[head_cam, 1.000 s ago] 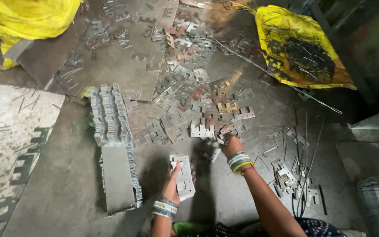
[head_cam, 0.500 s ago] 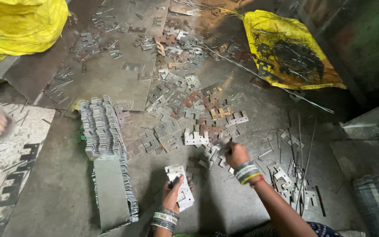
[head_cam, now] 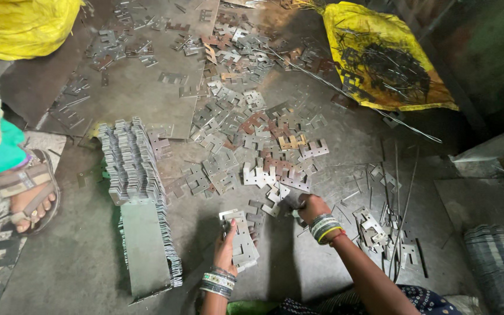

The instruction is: The person sits on the floor and sorts small, flat metal pieces from a scattered pile. They pick up the pieces, align them, and stack them into a neat pile on a larger metal sheet. The person occasionally moves the stack to make room for more pieces.

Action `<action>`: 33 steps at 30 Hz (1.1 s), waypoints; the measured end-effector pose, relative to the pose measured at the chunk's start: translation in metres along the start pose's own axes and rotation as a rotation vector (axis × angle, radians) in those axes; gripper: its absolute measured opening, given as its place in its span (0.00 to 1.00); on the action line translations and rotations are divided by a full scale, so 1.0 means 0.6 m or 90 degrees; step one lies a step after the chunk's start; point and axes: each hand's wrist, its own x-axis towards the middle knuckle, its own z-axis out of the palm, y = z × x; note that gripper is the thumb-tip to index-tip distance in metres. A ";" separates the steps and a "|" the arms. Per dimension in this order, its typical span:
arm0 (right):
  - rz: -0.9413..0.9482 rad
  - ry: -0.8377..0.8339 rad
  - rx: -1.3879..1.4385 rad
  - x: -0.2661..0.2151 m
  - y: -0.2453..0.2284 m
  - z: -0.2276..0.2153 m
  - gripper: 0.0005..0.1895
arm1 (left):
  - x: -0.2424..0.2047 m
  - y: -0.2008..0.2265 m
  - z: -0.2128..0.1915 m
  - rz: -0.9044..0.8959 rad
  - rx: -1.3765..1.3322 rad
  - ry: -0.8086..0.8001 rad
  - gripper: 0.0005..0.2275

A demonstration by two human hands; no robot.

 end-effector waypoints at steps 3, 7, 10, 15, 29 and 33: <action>-0.171 0.077 0.012 -0.036 -0.052 -0.030 0.16 | 0.006 -0.004 -0.005 -0.016 -0.039 -0.066 0.26; -0.438 0.061 0.009 -0.083 -0.117 -0.078 0.22 | 0.001 0.011 -0.008 -0.103 -0.088 -0.095 0.32; -0.457 0.064 -0.137 -0.049 -0.118 -0.064 0.22 | -0.005 0.015 -0.003 -0.116 -0.049 -0.040 0.34; -0.441 -0.057 -0.364 0.033 -0.096 0.010 0.32 | 0.000 0.007 -0.005 -0.096 -0.043 -0.012 0.35; -0.127 -0.159 -0.103 -0.069 -0.192 -0.143 0.12 | 0.031 -0.022 -0.025 -0.062 -0.078 -0.020 0.34; -0.382 -0.098 0.173 -0.054 -0.216 -0.111 0.22 | 0.033 -0.021 -0.033 -0.028 -0.139 -0.081 0.35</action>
